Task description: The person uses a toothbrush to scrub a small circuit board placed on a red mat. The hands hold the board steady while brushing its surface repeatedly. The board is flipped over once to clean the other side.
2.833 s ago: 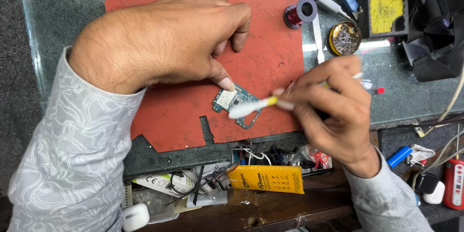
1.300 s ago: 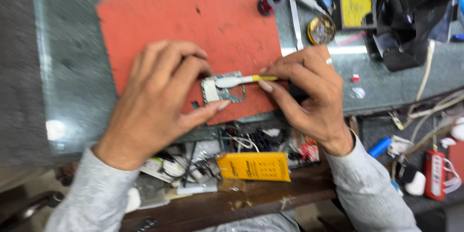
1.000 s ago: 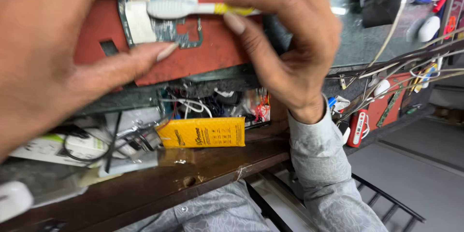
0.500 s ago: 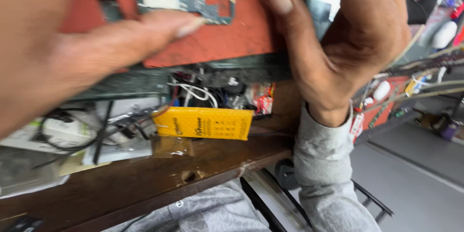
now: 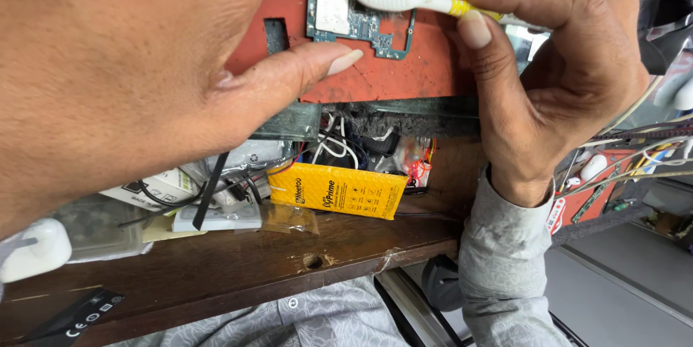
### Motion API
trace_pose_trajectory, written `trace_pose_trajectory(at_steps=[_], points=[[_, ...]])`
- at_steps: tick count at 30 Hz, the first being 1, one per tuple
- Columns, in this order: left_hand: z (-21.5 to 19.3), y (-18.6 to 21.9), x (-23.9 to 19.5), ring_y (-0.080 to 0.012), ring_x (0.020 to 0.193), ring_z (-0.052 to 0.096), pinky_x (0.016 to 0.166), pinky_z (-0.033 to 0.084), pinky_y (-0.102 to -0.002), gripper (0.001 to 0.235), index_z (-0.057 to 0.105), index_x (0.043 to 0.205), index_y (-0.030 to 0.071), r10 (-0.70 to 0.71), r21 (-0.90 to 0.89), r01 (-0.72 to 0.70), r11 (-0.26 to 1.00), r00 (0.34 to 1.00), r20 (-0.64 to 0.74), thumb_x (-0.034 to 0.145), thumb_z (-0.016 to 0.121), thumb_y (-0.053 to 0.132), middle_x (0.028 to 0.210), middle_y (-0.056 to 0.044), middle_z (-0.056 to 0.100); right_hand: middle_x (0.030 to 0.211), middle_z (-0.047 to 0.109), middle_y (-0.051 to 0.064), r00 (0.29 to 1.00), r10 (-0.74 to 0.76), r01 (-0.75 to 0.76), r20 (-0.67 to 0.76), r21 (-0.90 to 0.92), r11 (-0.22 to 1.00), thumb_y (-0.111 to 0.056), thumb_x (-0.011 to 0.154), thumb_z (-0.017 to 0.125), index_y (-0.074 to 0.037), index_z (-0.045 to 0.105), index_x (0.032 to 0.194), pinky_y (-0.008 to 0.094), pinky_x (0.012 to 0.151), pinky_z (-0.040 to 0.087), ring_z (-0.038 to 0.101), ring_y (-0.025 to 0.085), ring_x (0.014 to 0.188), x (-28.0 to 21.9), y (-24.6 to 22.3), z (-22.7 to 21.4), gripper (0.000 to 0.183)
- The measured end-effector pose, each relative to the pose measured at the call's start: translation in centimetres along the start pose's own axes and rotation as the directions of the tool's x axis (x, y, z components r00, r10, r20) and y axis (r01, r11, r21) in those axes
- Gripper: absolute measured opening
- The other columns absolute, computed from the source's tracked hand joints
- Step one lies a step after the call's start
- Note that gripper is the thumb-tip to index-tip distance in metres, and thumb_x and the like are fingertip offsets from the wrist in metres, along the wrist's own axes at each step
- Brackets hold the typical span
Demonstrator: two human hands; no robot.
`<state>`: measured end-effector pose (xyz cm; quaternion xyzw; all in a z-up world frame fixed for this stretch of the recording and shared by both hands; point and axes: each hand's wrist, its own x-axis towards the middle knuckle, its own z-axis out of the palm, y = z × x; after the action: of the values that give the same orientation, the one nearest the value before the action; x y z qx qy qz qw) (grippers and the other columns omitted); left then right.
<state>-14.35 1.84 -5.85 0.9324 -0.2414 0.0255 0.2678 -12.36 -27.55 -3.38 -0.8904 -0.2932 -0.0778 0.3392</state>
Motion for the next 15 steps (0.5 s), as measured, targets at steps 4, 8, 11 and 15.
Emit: trace_pose_trajectory(at_steps=[4,8,11,15], points=[[-0.74,0.18,0.33,-0.0184,0.045,0.055,0.044,0.043,-0.033,0.052,0.066,0.124,0.004,0.003,0.027,-0.004,1.0,1.0,0.013,0.095,0.072,0.047,0.06,-0.005,0.057,0.111,0.062,0.01,0.998,-0.058,0.058,0.007,-0.034,0.998,0.005,0.108,0.077,0.003,0.07,0.115,0.026,0.086,0.043,0.053,0.017,0.099,0.13,0.11,-0.03,0.011],[-0.79,0.33,0.46,-0.0208,0.049,0.057,0.046,0.045,-0.034,0.051,0.066,0.122,0.001,0.07,-0.003,-0.07,0.998,0.995,-0.073,0.093,0.077,0.043,0.069,-0.009,0.062,0.112,0.062,0.01,0.999,-0.032,0.032,-0.003,-0.051,0.998,0.007,0.106,0.073,0.003,0.069,0.117,0.026,0.087,0.043,0.054,0.017,0.101,0.09,-0.21,0.13,0.012],[-0.68,0.32,0.47,-0.0222,0.052,0.058,0.048,0.045,-0.035,0.049,0.066,0.12,-0.001,0.101,-0.032,-0.105,0.994,0.987,-0.122,0.093,0.079,0.038,0.076,-0.012,0.065,0.114,0.061,0.009,1.0,-0.018,0.018,-0.01,-0.024,1.0,0.007,0.104,0.072,0.003,0.069,0.118,0.025,0.087,0.043,0.054,0.016,0.101,0.27,-0.46,0.24,0.015],[-0.77,0.24,0.51,-0.019,0.048,0.058,0.043,0.044,-0.033,0.052,0.062,0.129,0.002,-0.008,-0.204,0.006,0.979,1.0,-0.008,0.093,0.074,0.038,0.081,-0.011,0.065,0.11,0.063,0.01,0.995,-0.093,0.094,0.037,-0.036,0.995,0.008,0.103,0.078,0.004,0.069,0.113,0.027,0.085,0.043,0.054,0.018,0.098,1.03,-0.72,0.06,0.014]])
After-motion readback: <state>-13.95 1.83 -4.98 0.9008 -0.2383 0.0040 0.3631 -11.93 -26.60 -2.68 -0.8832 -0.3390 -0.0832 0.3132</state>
